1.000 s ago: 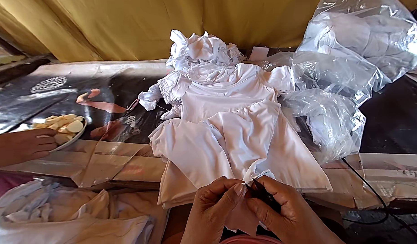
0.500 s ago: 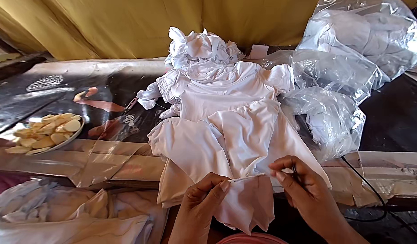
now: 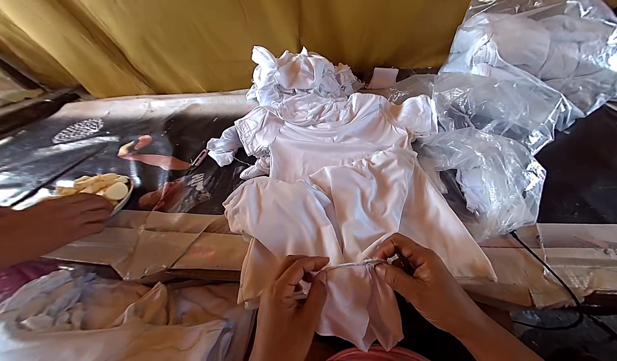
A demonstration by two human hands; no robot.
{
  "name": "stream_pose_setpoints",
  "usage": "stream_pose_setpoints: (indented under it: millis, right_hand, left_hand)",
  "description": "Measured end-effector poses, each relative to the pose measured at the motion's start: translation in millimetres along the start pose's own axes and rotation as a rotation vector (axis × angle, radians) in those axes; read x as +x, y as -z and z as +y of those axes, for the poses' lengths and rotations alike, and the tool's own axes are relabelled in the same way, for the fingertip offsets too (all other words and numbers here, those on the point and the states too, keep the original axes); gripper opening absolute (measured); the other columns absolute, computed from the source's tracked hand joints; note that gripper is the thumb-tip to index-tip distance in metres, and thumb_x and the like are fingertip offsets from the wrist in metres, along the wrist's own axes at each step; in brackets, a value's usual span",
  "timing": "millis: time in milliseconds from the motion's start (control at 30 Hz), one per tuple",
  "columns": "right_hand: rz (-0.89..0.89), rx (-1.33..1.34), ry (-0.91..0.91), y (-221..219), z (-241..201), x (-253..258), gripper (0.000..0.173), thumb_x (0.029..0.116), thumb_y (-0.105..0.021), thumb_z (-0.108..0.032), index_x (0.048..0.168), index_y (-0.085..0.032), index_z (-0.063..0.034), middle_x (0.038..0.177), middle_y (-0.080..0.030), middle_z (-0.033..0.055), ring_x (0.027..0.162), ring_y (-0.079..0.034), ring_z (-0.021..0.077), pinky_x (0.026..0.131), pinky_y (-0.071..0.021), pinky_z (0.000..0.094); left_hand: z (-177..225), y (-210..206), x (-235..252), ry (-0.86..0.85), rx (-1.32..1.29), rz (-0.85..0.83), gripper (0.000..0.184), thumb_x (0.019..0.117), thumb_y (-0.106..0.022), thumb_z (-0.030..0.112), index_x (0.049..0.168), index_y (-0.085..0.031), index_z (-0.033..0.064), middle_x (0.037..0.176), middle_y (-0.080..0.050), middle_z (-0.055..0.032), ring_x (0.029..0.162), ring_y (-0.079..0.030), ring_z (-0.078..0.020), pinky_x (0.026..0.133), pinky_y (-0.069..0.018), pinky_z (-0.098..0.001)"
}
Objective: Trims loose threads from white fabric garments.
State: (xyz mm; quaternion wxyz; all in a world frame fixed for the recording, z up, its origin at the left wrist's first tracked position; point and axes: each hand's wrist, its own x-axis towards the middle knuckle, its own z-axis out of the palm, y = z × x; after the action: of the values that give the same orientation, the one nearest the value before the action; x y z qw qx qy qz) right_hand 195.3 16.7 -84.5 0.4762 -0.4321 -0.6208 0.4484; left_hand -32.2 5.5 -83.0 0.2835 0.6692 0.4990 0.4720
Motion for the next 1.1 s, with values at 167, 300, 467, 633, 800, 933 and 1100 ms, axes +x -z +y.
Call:
stream_pose_setpoints:
  millis: [167,300,467,633,800,933,1100]
  right_hand:
    - [-0.044,0.009,0.009,-5,-1,3,0.015,0.0982,-0.063,-0.025,0.093,-0.068,-0.0119,0.082,-0.055,-0.0074,0.058,-0.046,-0.0078,0.050,-0.0395,0.0075]
    - [-0.063,0.045,0.005,-1,-3,1,0.014,0.0989,-0.061,-0.025,0.093,-0.067,-0.0130,0.082,-0.055,-0.0084,0.059,-0.047,-0.0085,0.050,-0.0401,0.0074]
    - [-0.095,0.130,-0.070,3,-4,-1,0.011,0.0992,-0.060,-0.022,0.091,-0.065,-0.0159,0.082,-0.054,-0.0100,0.056,-0.046,-0.0080,0.048,-0.0392,0.0086]
    - [-0.040,0.055,-0.042,2,-8,-2,0.012,0.0987,-0.061,-0.024,0.096,-0.066,-0.0147,0.080,-0.055,-0.0106,0.060,-0.047,-0.0084,0.051,-0.0385,0.0082]
    - [0.047,-0.196,0.178,14,-32,-17,0.046,0.1075,-0.038,-0.049,0.110,-0.063,-0.0115,0.078,-0.052,-0.0089,0.056,-0.038,-0.0090,0.049,-0.0327,0.0096]
    - [-0.152,-0.218,0.068,7,-55,-28,0.027,0.1084,-0.045,-0.022,0.111,-0.062,-0.0013,0.083,-0.063,0.0030,0.063,-0.054,0.0023,0.054,-0.0447,0.0178]
    - [-0.143,-0.350,-0.015,0,-36,-25,0.030,0.1085,-0.041,-0.025,0.110,-0.064,-0.0063,0.080,-0.062,-0.0004,0.061,-0.055,0.0018,0.055,-0.0464,0.0164]
  left_hand:
    - [11,-13,8,-0.173,0.093,-0.103,0.024,0.0960,-0.064,0.031,0.108,-0.077,0.0145,0.104,-0.073,0.0044,0.100,-0.066,-0.0032,0.089,-0.0510,-0.0313]
    - [13,-20,15,-0.011,-0.221,-0.217,0.014,0.0949,-0.066,0.018,0.095,-0.074,0.0067,0.085,-0.067,0.0049,0.074,-0.061,0.0044,0.066,-0.0515,-0.0094]
    - [15,-19,13,0.225,-0.584,-0.252,0.015,0.0973,-0.062,0.010,0.096,-0.077,0.0074,0.085,-0.071,0.0052,0.075,-0.065,0.0015,0.069,-0.0543,-0.0150]
    - [19,-22,11,0.322,-0.720,-0.205,0.015,0.0950,-0.064,0.006,0.092,-0.078,0.0076,0.083,-0.073,0.0031,0.075,-0.067,0.0000,0.071,-0.0564,-0.0174]
    - [22,-24,10,0.340,-0.662,-0.148,0.006,0.0921,-0.071,0.009,0.092,-0.076,0.0057,0.082,-0.073,0.0013,0.073,-0.068,-0.0032,0.069,-0.0586,-0.0194]
    - [26,-27,9,0.378,-0.660,-0.154,0.009,0.0939,-0.067,0.008,0.093,-0.075,0.0049,0.082,-0.072,0.0005,0.072,-0.068,-0.0042,0.067,-0.0588,-0.0204]
    - [29,-30,10,0.409,-0.705,-0.148,0.011,0.0938,-0.067,0.009,0.092,-0.077,0.0060,0.083,-0.073,-0.0008,0.076,-0.069,-0.0050,0.072,-0.0581,-0.0209]
